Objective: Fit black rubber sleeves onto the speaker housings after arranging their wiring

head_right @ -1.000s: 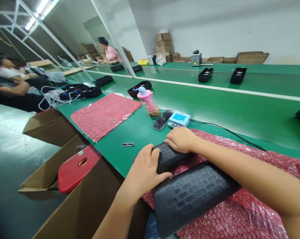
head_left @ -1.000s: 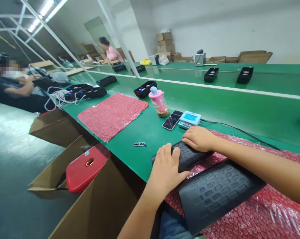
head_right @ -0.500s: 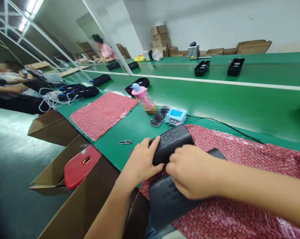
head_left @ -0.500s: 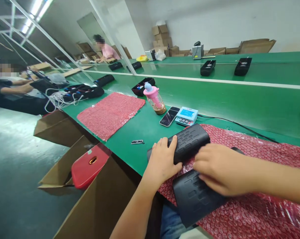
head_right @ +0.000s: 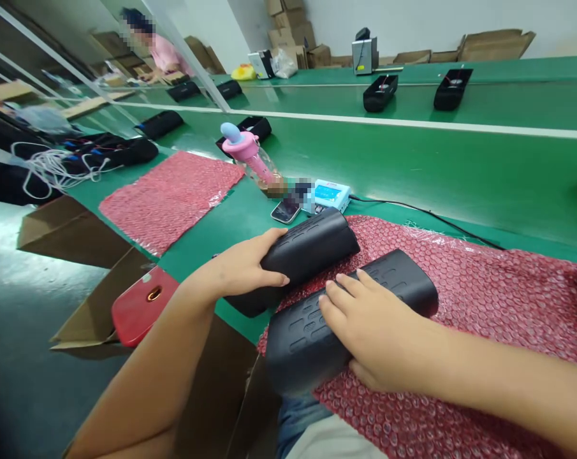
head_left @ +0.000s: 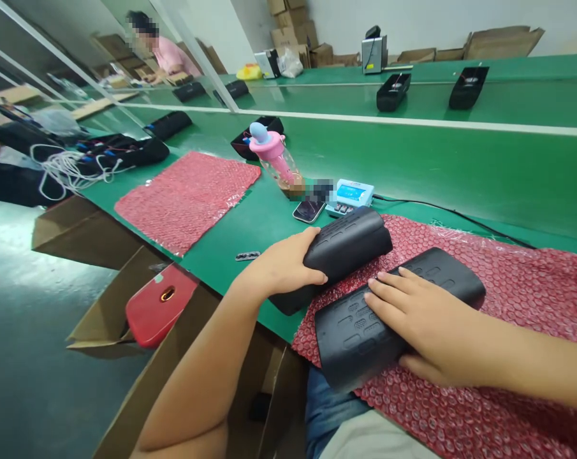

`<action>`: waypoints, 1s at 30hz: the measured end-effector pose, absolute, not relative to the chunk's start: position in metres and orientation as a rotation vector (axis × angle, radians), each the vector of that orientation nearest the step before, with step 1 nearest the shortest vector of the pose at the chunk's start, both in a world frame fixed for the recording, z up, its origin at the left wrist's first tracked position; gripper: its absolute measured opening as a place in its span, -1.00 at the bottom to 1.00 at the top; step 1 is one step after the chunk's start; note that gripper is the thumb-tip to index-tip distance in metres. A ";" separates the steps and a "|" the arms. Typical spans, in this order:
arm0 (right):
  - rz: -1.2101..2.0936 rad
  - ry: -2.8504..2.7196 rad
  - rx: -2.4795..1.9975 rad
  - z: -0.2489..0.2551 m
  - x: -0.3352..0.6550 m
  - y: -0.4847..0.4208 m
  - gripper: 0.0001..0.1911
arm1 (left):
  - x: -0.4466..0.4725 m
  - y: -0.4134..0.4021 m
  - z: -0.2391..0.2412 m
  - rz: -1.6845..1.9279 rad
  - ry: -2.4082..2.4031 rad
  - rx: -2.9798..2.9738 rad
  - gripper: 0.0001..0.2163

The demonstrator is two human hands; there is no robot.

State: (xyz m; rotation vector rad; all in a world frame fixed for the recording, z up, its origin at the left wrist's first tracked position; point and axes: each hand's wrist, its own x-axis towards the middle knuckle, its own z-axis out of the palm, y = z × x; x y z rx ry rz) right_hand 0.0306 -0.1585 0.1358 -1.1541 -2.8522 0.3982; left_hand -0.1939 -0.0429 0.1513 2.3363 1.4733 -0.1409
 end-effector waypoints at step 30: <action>0.729 -2.797 -1.204 0.155 0.018 -0.097 -0.59 | -0.199 -0.024 0.161 -0.262 1.496 2.258 -0.36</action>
